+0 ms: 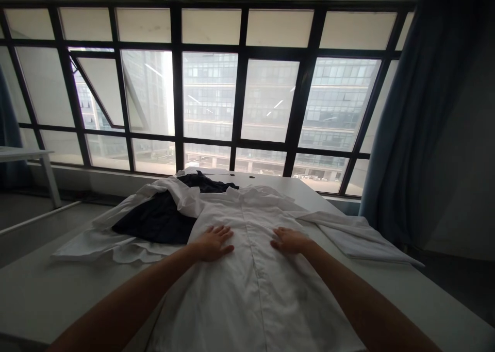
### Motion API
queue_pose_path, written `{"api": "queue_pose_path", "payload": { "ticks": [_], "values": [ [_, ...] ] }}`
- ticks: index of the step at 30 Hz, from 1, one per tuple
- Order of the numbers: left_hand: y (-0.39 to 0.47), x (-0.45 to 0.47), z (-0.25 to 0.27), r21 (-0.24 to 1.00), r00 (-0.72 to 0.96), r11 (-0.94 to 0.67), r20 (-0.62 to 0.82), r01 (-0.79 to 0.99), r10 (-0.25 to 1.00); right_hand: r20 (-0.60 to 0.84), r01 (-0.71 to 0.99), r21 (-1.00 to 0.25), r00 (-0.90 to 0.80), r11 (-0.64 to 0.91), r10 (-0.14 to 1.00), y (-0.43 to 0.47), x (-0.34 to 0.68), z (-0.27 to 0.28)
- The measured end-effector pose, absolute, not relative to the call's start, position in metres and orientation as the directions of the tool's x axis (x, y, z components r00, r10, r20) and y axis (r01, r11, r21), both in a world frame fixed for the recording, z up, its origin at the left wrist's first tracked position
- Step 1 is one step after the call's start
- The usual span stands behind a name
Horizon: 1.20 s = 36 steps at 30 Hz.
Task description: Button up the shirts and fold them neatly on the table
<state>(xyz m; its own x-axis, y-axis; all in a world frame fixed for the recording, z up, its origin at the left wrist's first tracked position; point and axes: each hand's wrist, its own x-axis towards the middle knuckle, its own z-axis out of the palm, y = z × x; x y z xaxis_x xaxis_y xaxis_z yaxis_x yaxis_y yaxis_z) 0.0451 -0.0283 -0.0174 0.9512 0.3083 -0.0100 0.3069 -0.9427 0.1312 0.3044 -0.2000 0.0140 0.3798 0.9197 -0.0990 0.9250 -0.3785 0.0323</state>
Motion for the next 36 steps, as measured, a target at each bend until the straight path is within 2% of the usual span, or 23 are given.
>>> {"api": "queue_pose_path", "payload": {
  "ticks": [5,10,12,15,17,19,22,26,29,33,36],
  "values": [
    [-0.008,0.041,0.001,0.113,0.955,-0.951,-0.109,0.287,0.275,-0.253,0.947,0.013,0.313,-0.321,0.915,-0.211,0.3,0.02],
    [-0.009,0.066,0.014,0.047,0.855,-0.855,0.034,0.517,0.518,-0.349,0.956,0.068,0.29,-0.284,0.891,-0.202,0.281,0.047],
    [-0.01,0.082,0.01,0.006,0.823,-0.827,0.094,0.562,0.56,-0.375,0.949,0.075,0.31,-0.305,0.873,-0.191,0.279,0.05],
    [-0.007,0.107,-0.003,-0.01,0.831,-0.838,0.127,0.546,0.541,-0.244,0.938,0.091,0.346,-0.334,0.906,-0.171,0.29,0.042],
    [-0.001,0.119,-0.013,0.029,0.85,-0.855,0.094,0.519,0.519,-0.076,0.941,0.098,0.331,-0.323,0.941,-0.159,0.305,0.028],
    [0.005,0.126,-0.023,0.09,0.856,-0.856,0.05,0.51,0.515,0.021,0.943,0.087,0.32,-0.321,0.947,-0.151,0.326,0.01],
    [0.014,0.127,-0.033,0.142,0.858,-0.852,0.027,0.504,0.512,0.032,0.911,0.019,0.411,-0.412,0.911,-0.149,0.357,-0.02],
    [0.025,0.126,-0.034,0.157,0.882,-0.873,0.023,0.462,0.471,-0.038,0.864,-0.051,0.499,-0.5,0.866,-0.152,0.385,-0.036],
    [0.042,0.128,-0.03,0.159,0.884,-0.873,0.005,0.461,0.468,-0.043,0.798,-0.023,0.601,-0.602,0.798,-0.147,0.394,-0.029],
    [0.076,0.137,-0.026,0.088,0.832,-0.832,0.044,0.548,0.553,-0.025,0.757,0.07,0.652,-0.65,0.757,-0.125,0.396,-0.011],
    [0.109,0.149,-0.021,0.042,0.775,-0.792,0.176,0.61,0.607,0.147,0.772,0.094,0.614,-0.628,0.776,-0.097,0.394,0.0]
  ]
}}
